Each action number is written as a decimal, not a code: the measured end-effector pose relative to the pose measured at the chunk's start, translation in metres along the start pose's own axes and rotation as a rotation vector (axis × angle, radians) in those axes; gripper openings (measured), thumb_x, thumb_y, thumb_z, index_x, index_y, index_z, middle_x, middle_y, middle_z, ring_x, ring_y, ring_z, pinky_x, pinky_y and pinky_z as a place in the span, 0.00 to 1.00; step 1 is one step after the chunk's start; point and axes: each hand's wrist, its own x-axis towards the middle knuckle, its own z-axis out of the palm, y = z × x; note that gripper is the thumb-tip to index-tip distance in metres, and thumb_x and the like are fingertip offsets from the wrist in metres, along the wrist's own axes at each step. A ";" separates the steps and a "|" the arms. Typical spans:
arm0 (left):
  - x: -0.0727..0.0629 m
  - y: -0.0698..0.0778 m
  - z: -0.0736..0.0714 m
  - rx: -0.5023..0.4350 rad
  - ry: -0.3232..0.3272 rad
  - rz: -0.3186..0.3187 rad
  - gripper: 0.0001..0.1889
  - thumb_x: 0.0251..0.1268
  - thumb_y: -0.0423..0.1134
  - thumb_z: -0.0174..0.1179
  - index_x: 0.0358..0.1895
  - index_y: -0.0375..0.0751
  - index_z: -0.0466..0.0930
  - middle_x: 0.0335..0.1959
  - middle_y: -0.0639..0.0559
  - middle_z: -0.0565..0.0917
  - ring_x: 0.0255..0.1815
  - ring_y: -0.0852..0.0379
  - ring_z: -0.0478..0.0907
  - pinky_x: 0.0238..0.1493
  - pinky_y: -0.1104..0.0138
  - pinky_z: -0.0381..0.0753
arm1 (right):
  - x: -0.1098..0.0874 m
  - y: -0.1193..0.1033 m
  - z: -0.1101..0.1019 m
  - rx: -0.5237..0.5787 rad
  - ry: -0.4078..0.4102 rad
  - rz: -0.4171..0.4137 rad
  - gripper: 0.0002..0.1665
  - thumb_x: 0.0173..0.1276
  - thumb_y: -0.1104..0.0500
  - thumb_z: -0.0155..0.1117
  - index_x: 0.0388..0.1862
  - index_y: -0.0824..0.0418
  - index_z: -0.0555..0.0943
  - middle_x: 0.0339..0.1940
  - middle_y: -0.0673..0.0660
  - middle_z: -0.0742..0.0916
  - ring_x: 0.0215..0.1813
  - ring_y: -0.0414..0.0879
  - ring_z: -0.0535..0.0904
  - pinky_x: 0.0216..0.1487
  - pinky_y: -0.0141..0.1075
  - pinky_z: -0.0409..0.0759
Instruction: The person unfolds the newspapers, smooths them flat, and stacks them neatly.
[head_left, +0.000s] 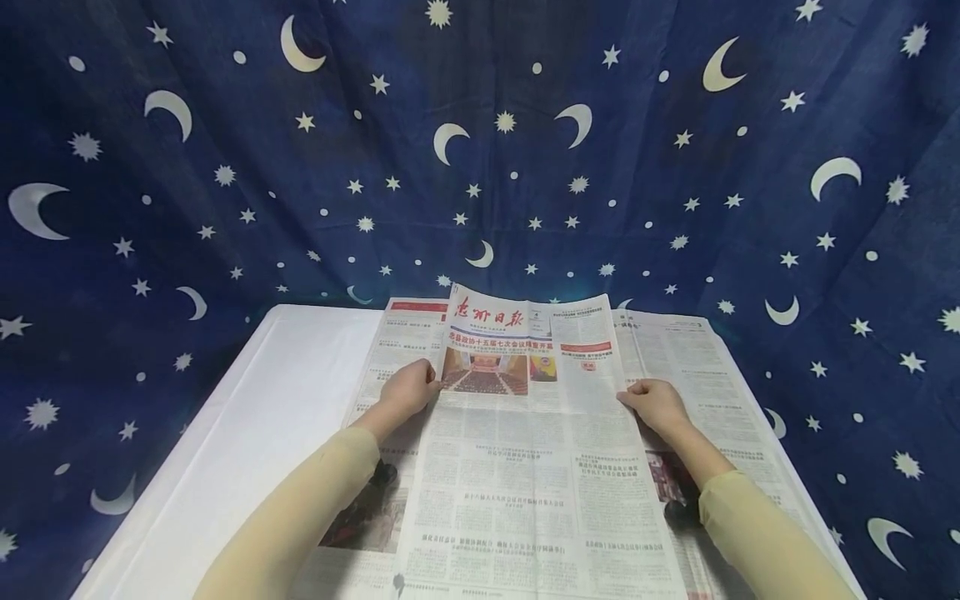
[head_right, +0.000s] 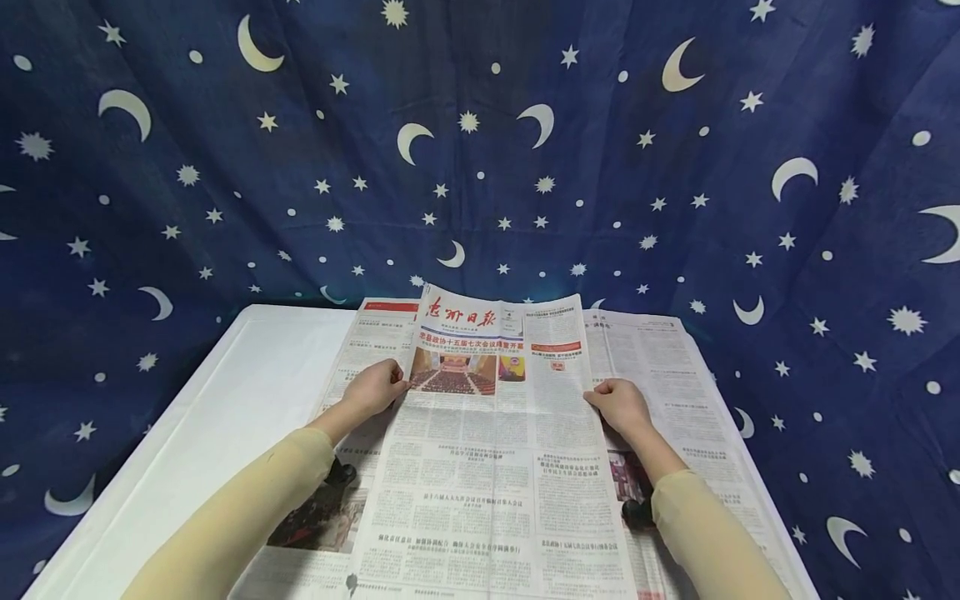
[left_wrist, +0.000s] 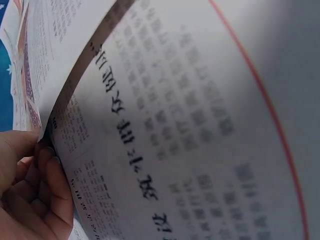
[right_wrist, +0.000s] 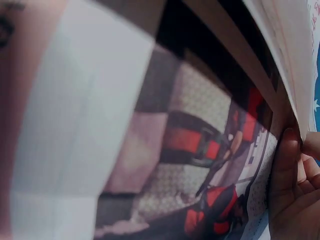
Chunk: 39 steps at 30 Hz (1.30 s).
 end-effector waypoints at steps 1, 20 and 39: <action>0.001 0.000 0.001 0.003 -0.003 0.000 0.11 0.72 0.44 0.65 0.36 0.43 0.74 0.26 0.52 0.77 0.25 0.56 0.75 0.26 0.65 0.74 | 0.000 0.000 0.000 -0.004 -0.001 -0.004 0.17 0.73 0.54 0.66 0.41 0.69 0.85 0.34 0.60 0.86 0.30 0.47 0.80 0.25 0.33 0.76; -0.035 0.096 0.024 0.139 -0.316 0.689 0.26 0.81 0.40 0.47 0.78 0.42 0.63 0.78 0.43 0.66 0.78 0.47 0.61 0.78 0.56 0.57 | -0.005 -0.002 -0.013 0.219 -0.044 0.012 0.30 0.81 0.46 0.54 0.62 0.72 0.78 0.40 0.60 0.86 0.34 0.45 0.81 0.32 0.36 0.82; -0.032 0.133 0.056 0.138 -0.453 0.654 0.25 0.78 0.42 0.48 0.75 0.47 0.71 0.76 0.51 0.69 0.77 0.52 0.63 0.77 0.61 0.59 | -0.028 -0.010 -0.014 0.452 -0.239 -0.018 0.37 0.77 0.45 0.61 0.77 0.62 0.69 0.68 0.66 0.80 0.56 0.51 0.84 0.49 0.36 0.84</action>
